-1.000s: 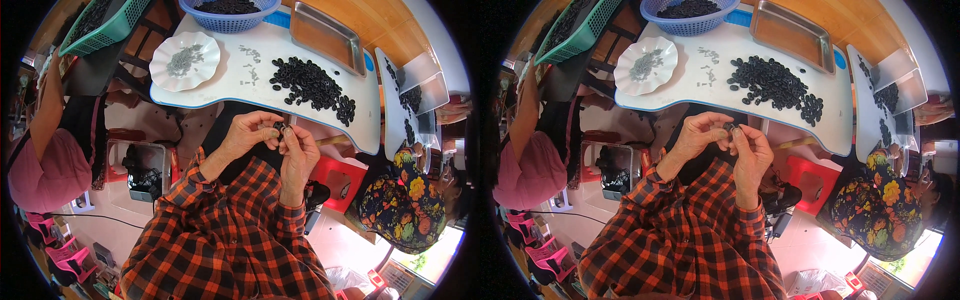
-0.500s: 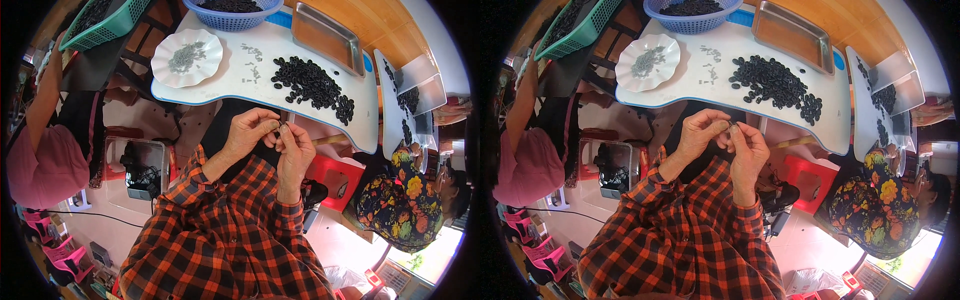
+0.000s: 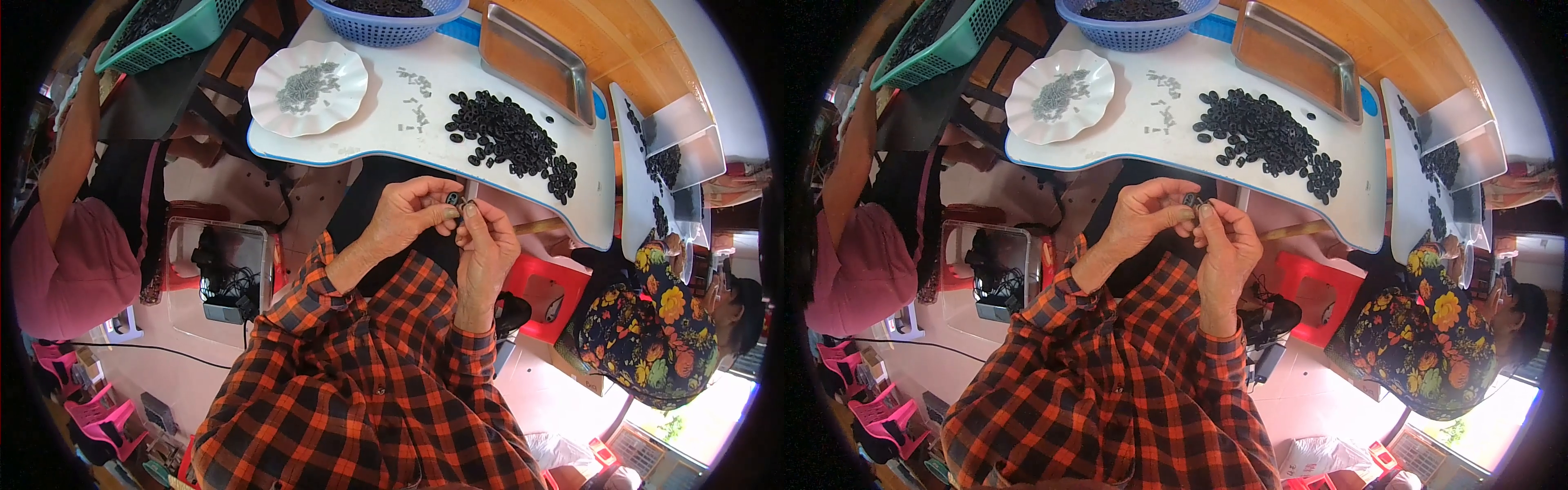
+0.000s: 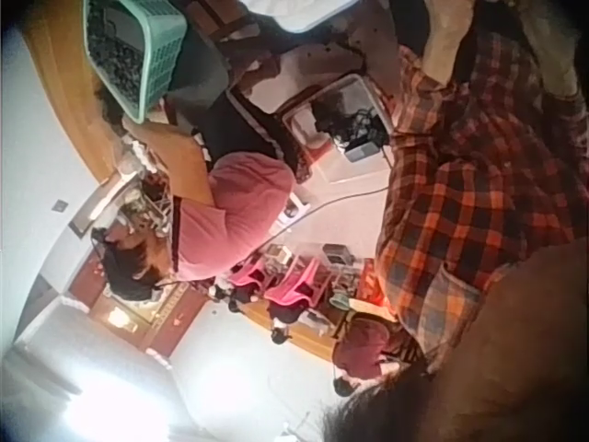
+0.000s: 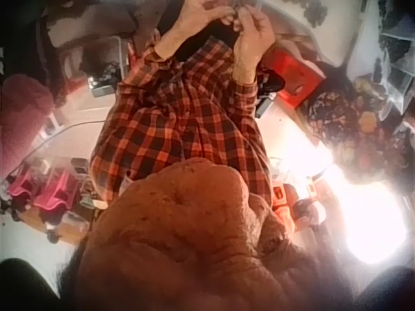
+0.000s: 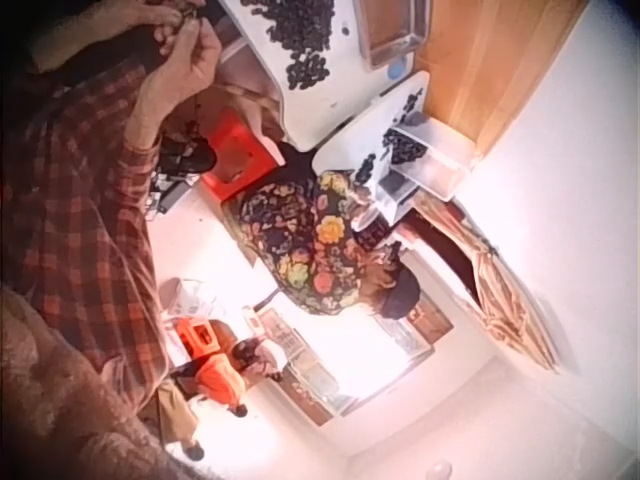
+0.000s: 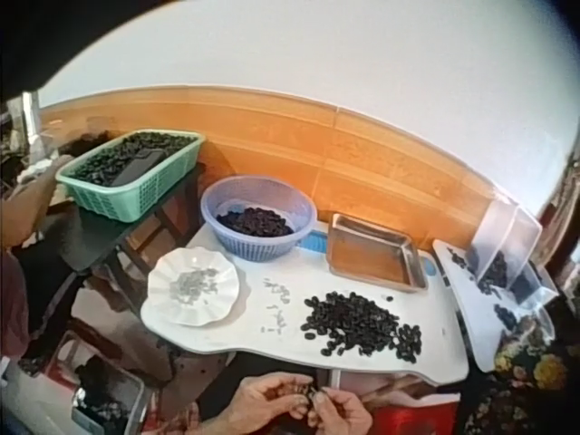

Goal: The person assembles small metal pieces into black plastic components by hand, taking the pieces from a basket and a tray and fitting them together.

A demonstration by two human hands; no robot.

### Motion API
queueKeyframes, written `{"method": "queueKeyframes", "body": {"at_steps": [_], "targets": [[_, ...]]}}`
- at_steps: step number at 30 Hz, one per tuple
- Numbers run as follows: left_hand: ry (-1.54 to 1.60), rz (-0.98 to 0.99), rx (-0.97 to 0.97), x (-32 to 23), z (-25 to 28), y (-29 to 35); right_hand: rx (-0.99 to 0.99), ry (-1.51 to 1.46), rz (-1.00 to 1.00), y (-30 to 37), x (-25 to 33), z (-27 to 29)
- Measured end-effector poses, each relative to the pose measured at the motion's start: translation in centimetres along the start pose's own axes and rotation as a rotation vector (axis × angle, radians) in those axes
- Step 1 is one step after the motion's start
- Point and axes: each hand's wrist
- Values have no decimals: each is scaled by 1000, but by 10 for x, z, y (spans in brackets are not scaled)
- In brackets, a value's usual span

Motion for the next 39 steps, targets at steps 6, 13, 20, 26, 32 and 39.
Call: {"method": "queueKeyframes", "body": {"at_steps": [6,13,20,26,32,39], "targets": [[182,9,38,-2,2,-1,25,119,28,5,4,-2],[229,-10,61,-3,4,0,32,188,37,8,7,-5],[133,-4,62,-6,5,1,23,217,28,9,8,-8],[72,2,56,-5,6,2,6,336,62,8,9,-7],[9,6,64,-7,6,3,25,359,39,8,10,-3],[-30,5,92,-4,8,3,24,364,-2,6,12,-2]]}}
Point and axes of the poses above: each hand's wrist, its own y-axis away from the middle knuckle, its own z-axis out of the back of the hand, x = y × z, and after that the axes turned 5 degrees about x, right-handed
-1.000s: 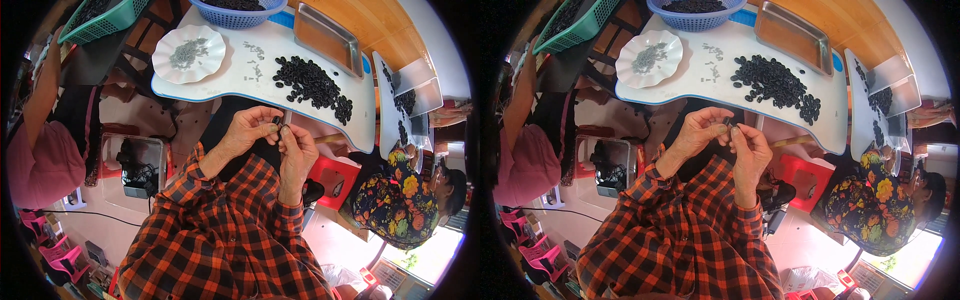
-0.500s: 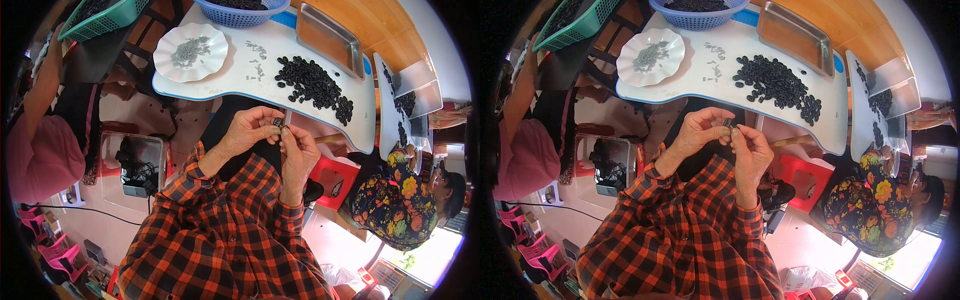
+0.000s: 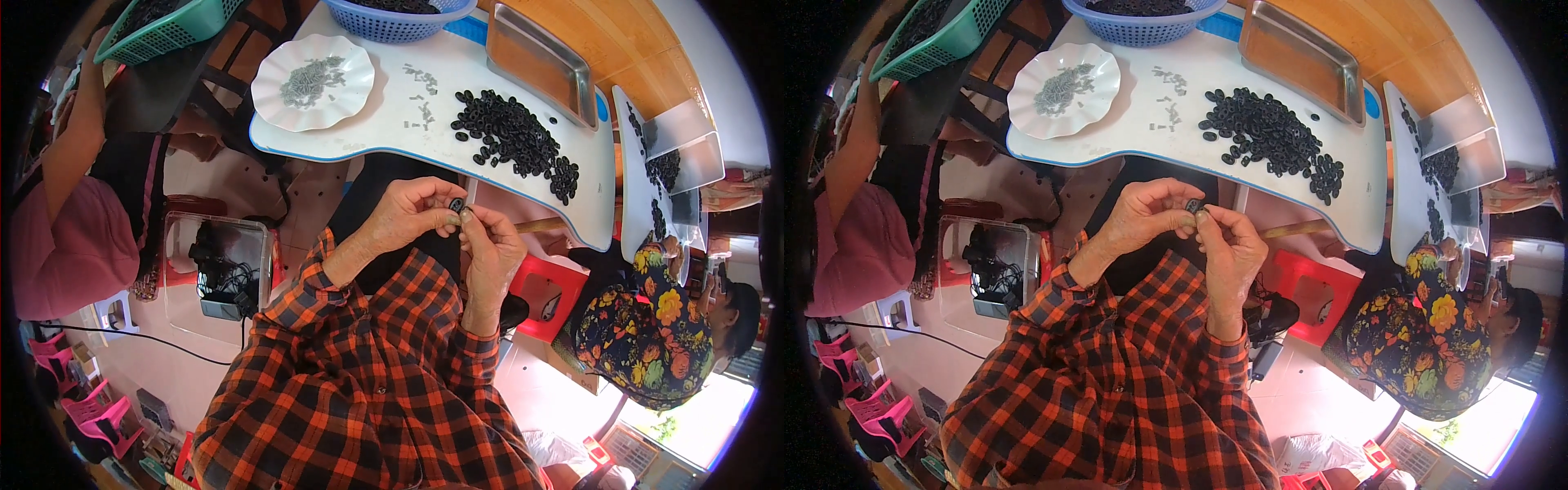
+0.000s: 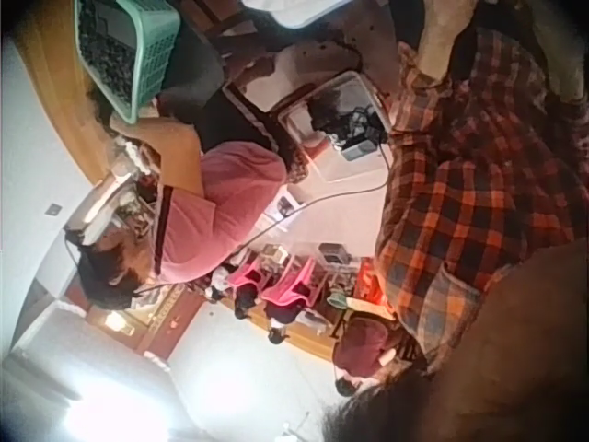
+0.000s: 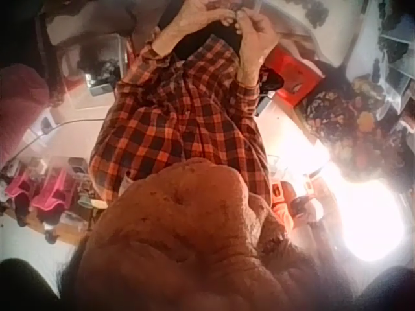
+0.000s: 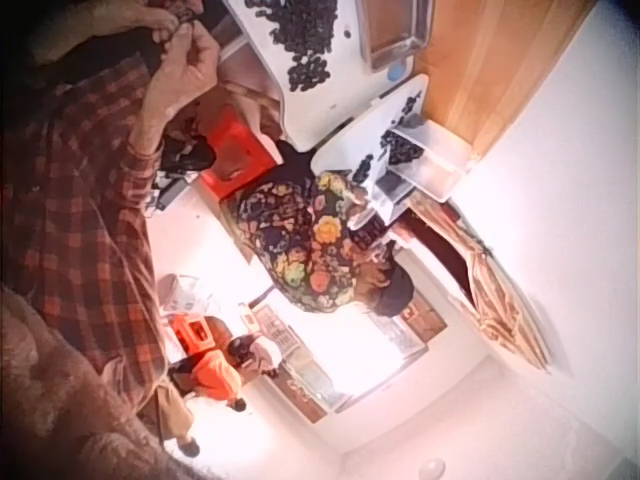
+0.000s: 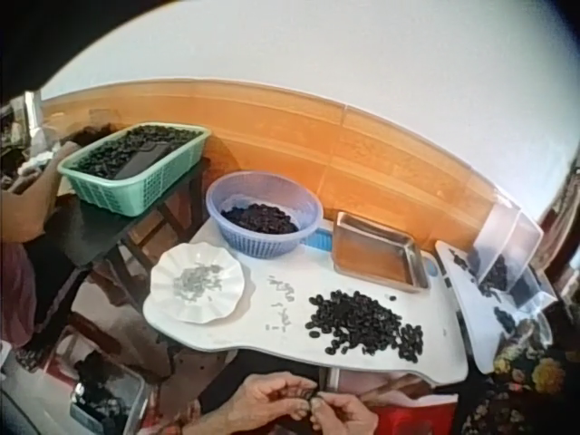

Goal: The person assembles small metal pieces into black plastic components by hand, taking the pieces from a basket and a tray and fitting them together.

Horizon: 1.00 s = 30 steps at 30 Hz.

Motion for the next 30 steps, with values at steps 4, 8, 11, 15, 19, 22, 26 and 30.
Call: {"method": "queueKeyframes", "body": {"at_steps": [4,8,11,15,19,22,26,30], "targets": [[6,11,9,-1,0,0,27,-11,-11,0,0,1],[3,23,15,-3,-1,0,37,-53,-17,-1,-3,2],[-3,23,26,-3,1,0,39,-65,-24,-1,-2,2],[-22,16,47,-4,2,0,46,-83,-16,-1,-2,2],[-3,2,43,-3,4,0,57,-96,-19,-1,-4,3],[-35,12,42,-4,4,0,51,-85,-27,-2,-4,3],[-80,-12,47,-5,4,0,55,-83,-28,-1,-3,2],[-99,-1,51,-7,4,0,64,-98,-25,-2,-5,3]]}}
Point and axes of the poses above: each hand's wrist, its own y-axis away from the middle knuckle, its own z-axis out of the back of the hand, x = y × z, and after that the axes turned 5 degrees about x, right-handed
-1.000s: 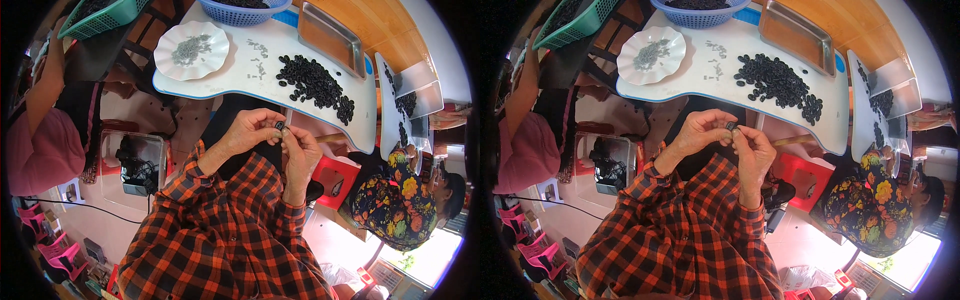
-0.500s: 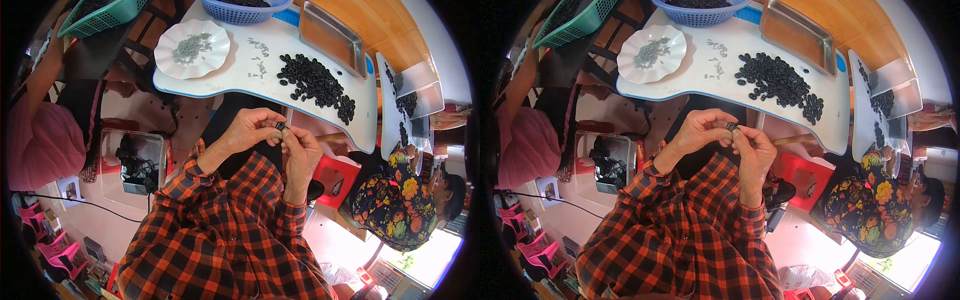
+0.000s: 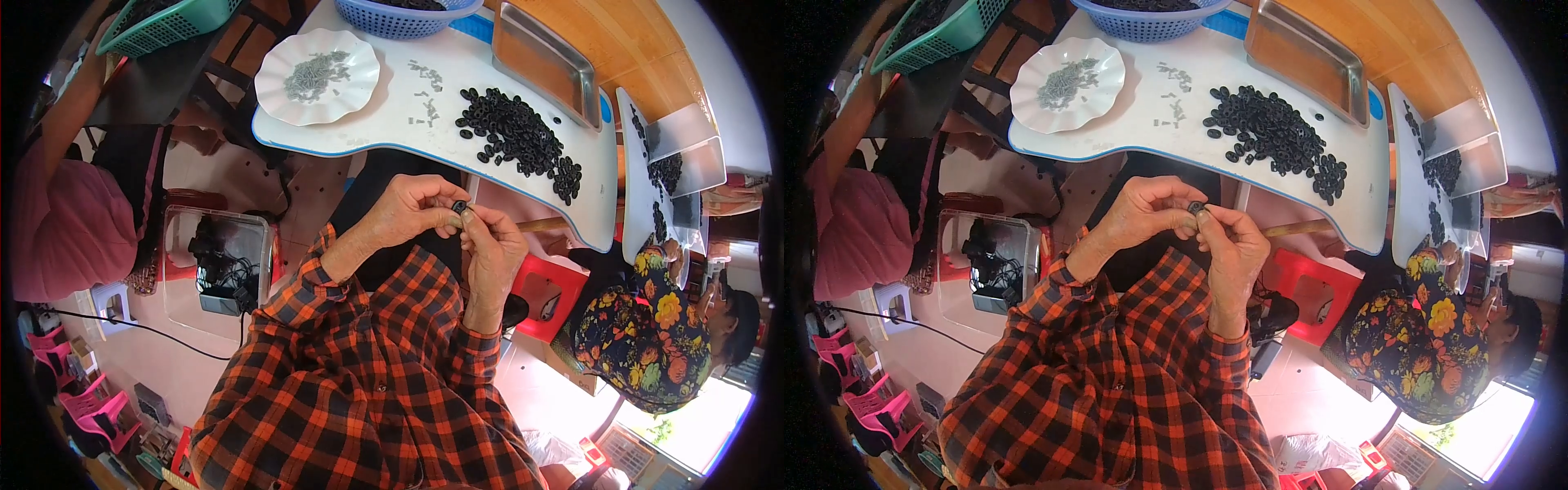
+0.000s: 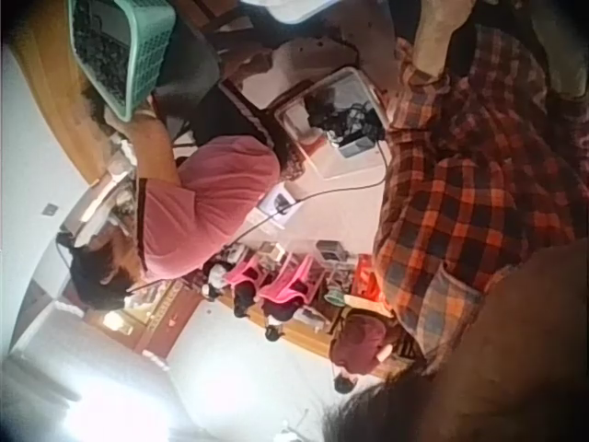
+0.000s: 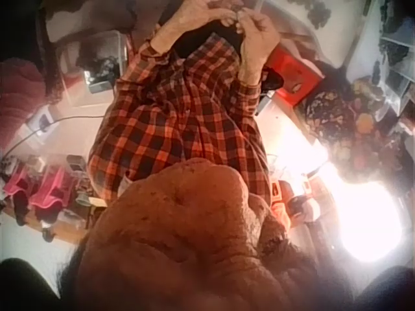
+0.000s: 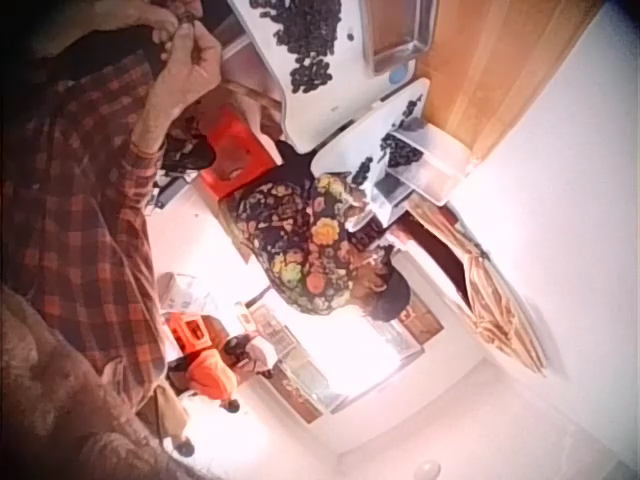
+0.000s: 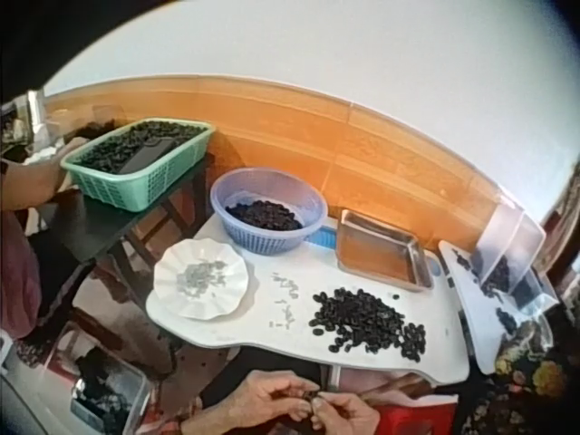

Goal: The person assembles small metal pieces into black plastic components by hand, taking the pieces from a basket and a tray and fitting them together.

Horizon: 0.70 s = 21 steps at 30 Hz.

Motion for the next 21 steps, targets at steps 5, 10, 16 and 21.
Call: {"method": "queueKeyframes", "body": {"at_steps": [5,10,16,21], "targets": [[-22,-16,3,-1,1,0,28,-60,-6,0,-2,0],[4,-27,3,1,1,0,45,-108,-5,-2,-5,1],[32,-30,-12,-1,3,1,129,-200,-75,-5,-6,7],[30,-7,-5,2,5,1,192,-270,-154,-11,-10,14]]}}
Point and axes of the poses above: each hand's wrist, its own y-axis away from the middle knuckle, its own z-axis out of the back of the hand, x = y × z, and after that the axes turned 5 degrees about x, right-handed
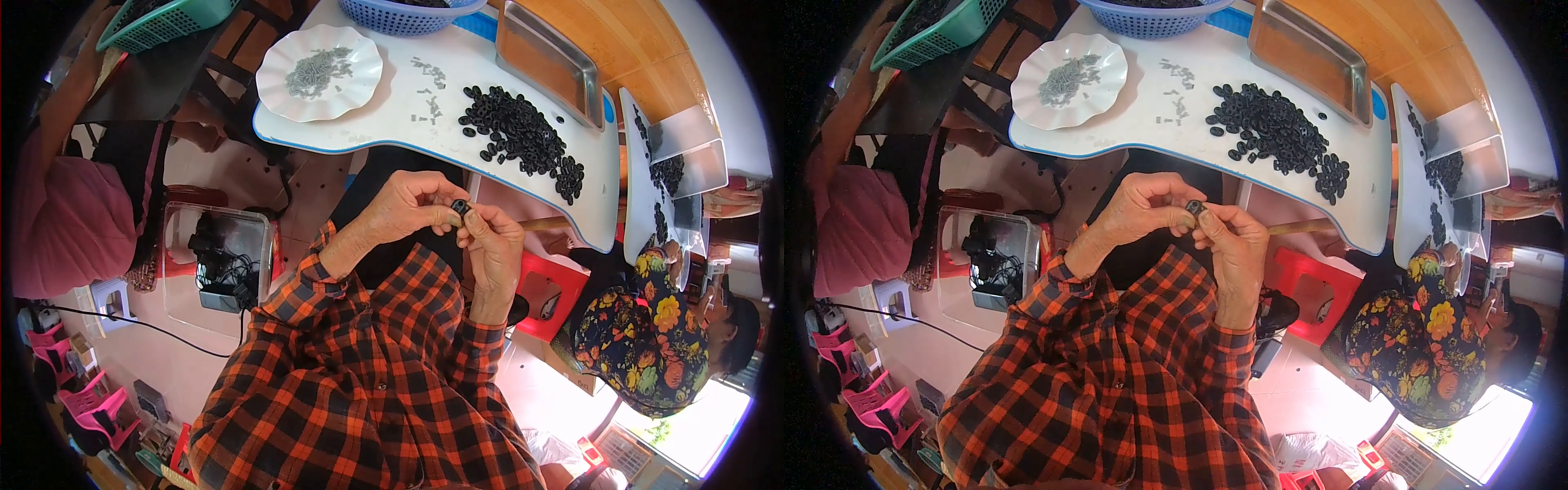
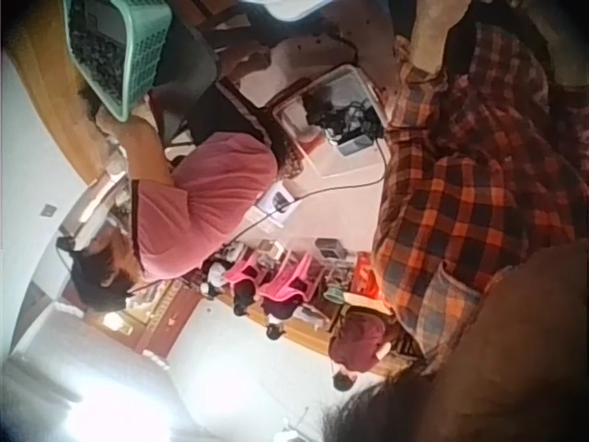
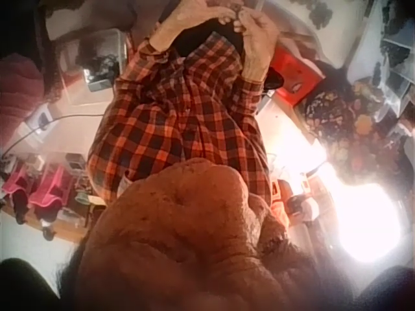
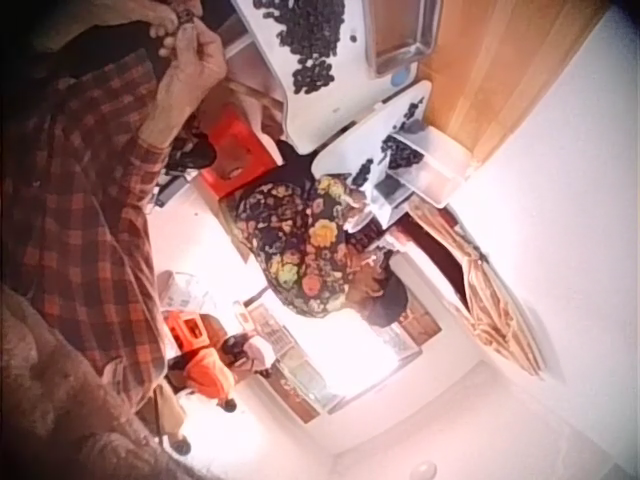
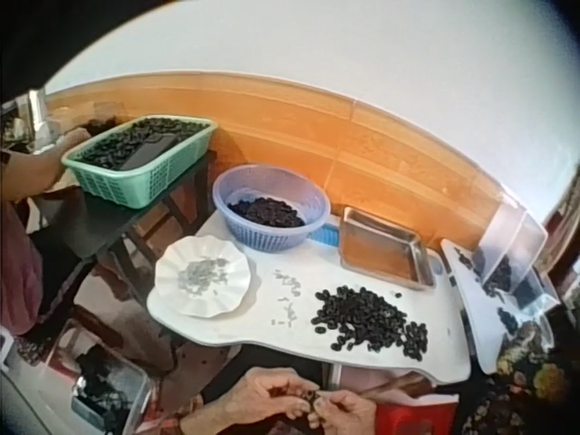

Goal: The person assembles small metal pieces into black plastic components by hand, taking the pieces from a basket and a tray and fitting them together.

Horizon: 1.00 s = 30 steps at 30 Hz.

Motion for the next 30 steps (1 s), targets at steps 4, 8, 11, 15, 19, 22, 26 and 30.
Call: {"method": "queueKeyframes", "body": {"at_steps": [4,8,11,15,19,22,26,30], "targets": [[-2,2,0,-1,-2,0,30,-41,-34,-2,-3,5],[-28,15,6,-2,-2,0,42,-63,-34,-3,-4,6],[-48,28,7,-2,-2,0,39,-46,-48,-3,-5,7],[-70,37,17,-1,-1,0,50,-49,-58,-4,-7,9],[-70,36,28,-3,-1,0,77,-87,-75,-6,-10,13],[-12,75,38,-5,-2,1,125,-129,-91,-7,-9,15],[17,80,68,-7,-2,2,225,-201,-115,-8,-9,17],[23,76,93,-11,-5,3,221,-204,-125,-5,-6,17]]}}
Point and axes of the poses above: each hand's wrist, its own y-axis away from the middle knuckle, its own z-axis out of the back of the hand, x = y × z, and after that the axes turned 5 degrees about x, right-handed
